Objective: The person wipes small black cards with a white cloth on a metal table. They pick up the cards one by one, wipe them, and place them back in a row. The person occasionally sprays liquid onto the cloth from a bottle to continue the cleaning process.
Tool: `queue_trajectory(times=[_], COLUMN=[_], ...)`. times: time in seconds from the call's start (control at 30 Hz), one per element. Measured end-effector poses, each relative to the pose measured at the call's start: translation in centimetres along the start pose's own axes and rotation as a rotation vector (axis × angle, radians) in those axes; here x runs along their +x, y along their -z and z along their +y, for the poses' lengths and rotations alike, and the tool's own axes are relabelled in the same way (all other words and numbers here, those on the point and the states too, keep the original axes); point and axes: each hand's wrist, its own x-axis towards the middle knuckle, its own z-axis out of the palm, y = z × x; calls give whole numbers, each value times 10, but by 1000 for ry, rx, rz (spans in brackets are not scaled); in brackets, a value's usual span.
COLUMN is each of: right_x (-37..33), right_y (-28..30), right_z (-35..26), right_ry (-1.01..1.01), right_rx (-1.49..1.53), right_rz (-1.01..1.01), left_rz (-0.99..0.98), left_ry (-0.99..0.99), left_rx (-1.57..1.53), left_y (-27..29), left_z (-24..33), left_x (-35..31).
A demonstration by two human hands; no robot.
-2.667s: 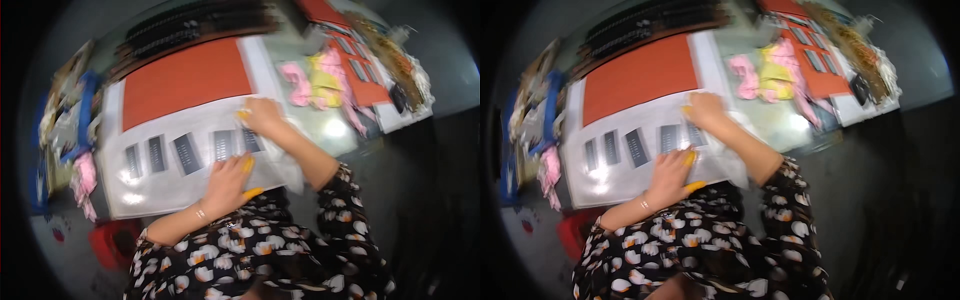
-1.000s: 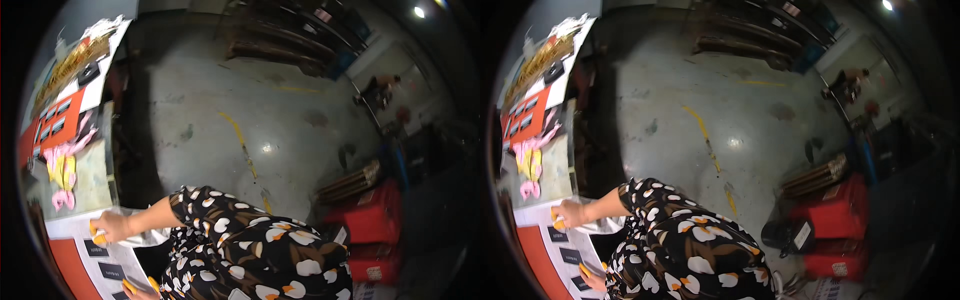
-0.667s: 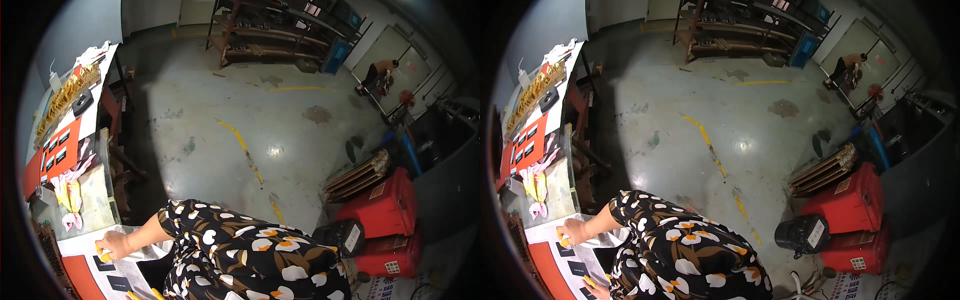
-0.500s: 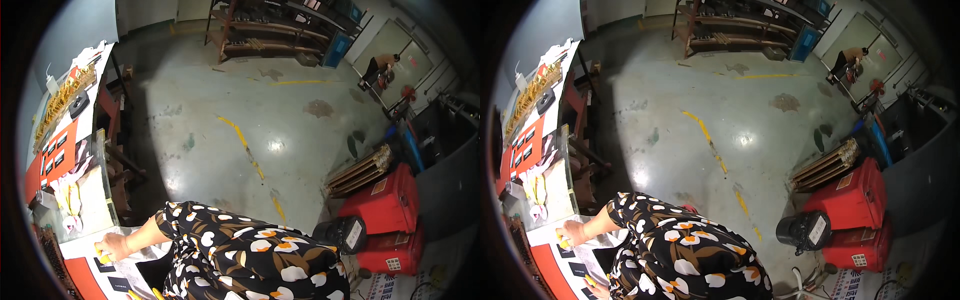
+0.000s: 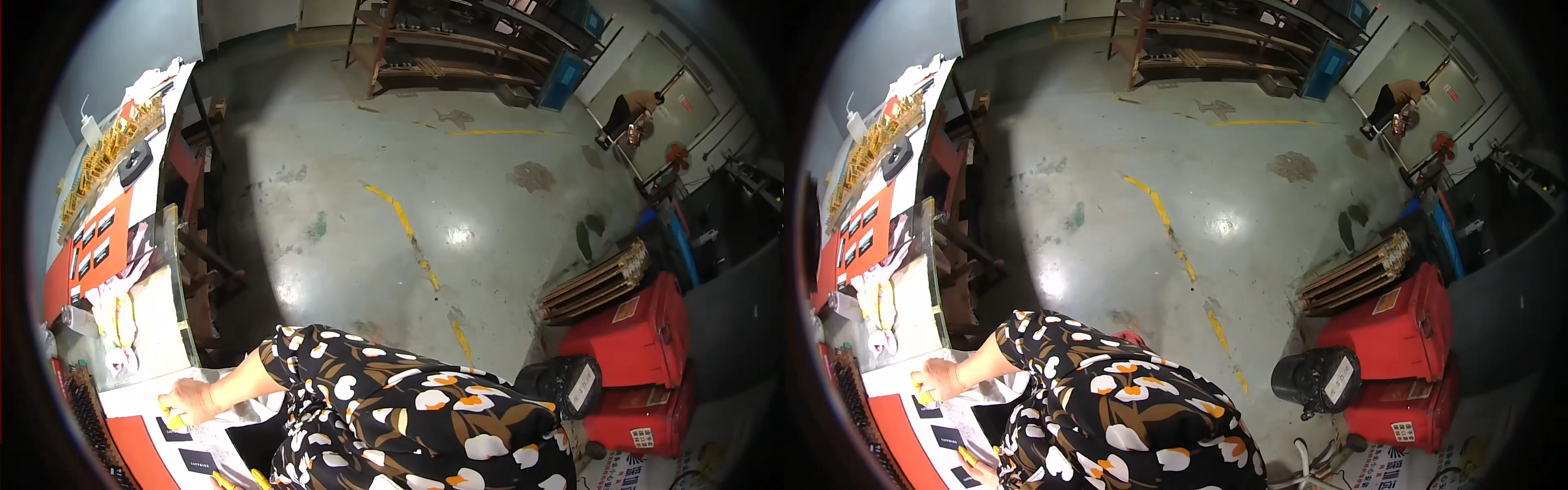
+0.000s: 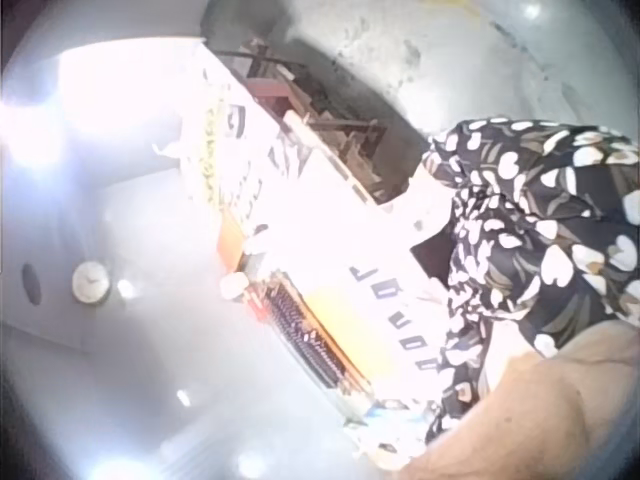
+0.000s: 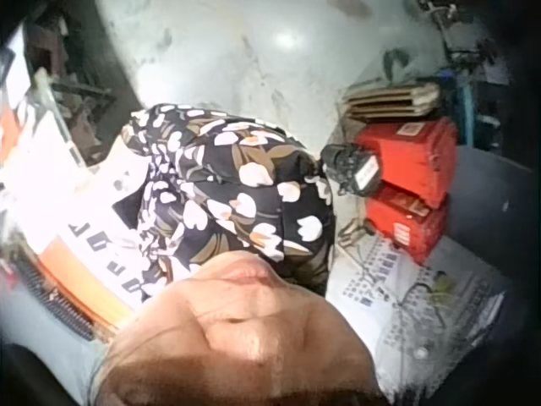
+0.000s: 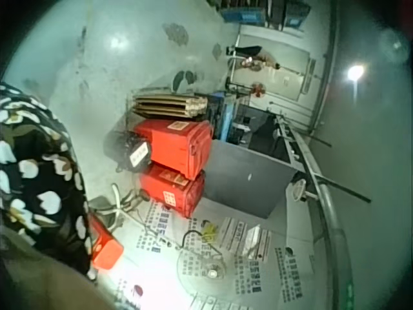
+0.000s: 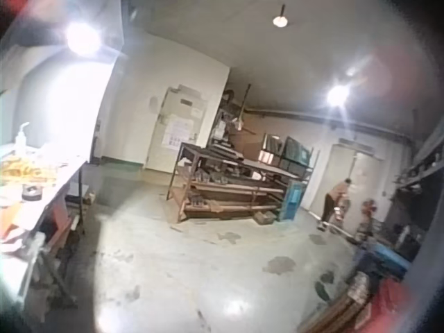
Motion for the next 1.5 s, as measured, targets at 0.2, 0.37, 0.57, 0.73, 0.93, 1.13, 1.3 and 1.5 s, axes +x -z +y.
queue_trajectory(times=[0.2,0.37,0.57,0.73,0.93,1.13,1.3,1.5], right_x=[0,-1,-1,23,61,75,67,45], right_y=[-2,5,6,38,13,-71,-102,-90], right_z=[-1,-2,6,-35,-39,-46,-33,-37], right_ry=[-24,-26,-91,-723,-285,41,50,77], right_rx=[-3,-61,77,422,62,-512,-691,-694], right_rz=[-19,-37,-52,-338,-733,-1088,-1079,-1028], left_rz=[20,22,-4,-123,-119,-163,-162,-202], left_ry=[-5,-14,-42,177,405,422,444,442], left_rx=[23,20,23,-136,-282,-208,-225,-223], left_y=[8,10,16,60,79,79,74,74], left_z=[-4,-2,-9,50,50,49,49,47], left_x=[-7,-11,-22,4,0,-8,-10,-14])
